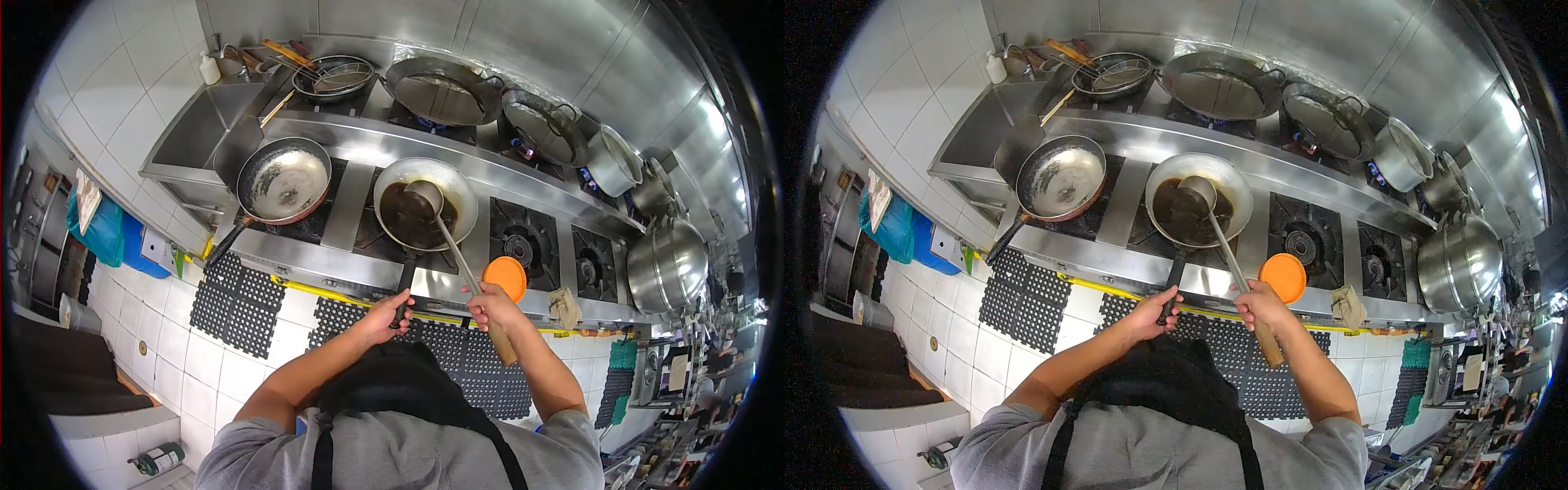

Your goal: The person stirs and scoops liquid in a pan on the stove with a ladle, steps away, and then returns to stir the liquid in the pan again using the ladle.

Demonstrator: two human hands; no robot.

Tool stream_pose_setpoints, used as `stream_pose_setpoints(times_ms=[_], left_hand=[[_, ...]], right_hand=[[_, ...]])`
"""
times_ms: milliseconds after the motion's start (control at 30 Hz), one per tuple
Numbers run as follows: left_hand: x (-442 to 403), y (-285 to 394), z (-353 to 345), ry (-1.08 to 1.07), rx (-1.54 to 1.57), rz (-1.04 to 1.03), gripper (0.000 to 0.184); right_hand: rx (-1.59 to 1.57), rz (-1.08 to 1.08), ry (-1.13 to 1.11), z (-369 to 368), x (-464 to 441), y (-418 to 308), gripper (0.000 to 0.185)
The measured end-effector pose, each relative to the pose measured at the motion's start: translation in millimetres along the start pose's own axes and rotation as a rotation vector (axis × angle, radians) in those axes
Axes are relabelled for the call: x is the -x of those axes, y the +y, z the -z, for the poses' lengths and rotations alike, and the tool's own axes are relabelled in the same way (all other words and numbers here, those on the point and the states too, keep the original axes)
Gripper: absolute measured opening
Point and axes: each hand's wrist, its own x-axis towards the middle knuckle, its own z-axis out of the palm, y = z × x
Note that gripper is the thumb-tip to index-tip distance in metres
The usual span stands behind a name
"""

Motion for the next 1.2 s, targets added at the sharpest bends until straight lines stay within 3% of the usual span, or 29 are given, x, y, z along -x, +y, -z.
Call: stream_pose_setpoints(times_ms=[67, 133, 233, 367, 733, 967, 1200], left_hand=[[0.4, -0.2, 1.0, 0.002, 0.008, 0.01, 0.032], [0.6, 0.2, 0.9, 0.003, 0.006, 0.015, 0.033], [1.3, 0.4, 1.4, -0.002, 0.005, 0.018, 0.033], [0.4, 1.0, 1.0, 0.0, -0.001, 0.019, 0.034], [-3.0, -0.5, 1.9, -0.013, -0.01, 0.025, 0.036], [-3.2, -1.5, 1.0, 0.005, -0.003, 0.035, 0.036], [1.3, -1.4, -4.3, -0.002, -0.006, 0.009, 0.034]], right_hand=[[-0.186, -0.034, -0.08, 6.5, -0.6, 2.0, 0.035], [-0.665, -0.212, -0.264, 17.6, -4.6, 8.6, 0.031], [-0.88, -0.242, -0.416, 25.3, -2.8, 11.2, 0.029], [-0.918, -0.205, -0.414, 24.1, 7.9, 11.0, 0.028], [-0.409, 0.117, 0.008, 13.9, 54.7, -23.0, 0.029], [-0.263, 0.247, 0.102, 6.7, 67.4, -38.1, 0.033], [0.164, 0.347, 0.321, -4.8, 47.3, -24.5, 0.032]])
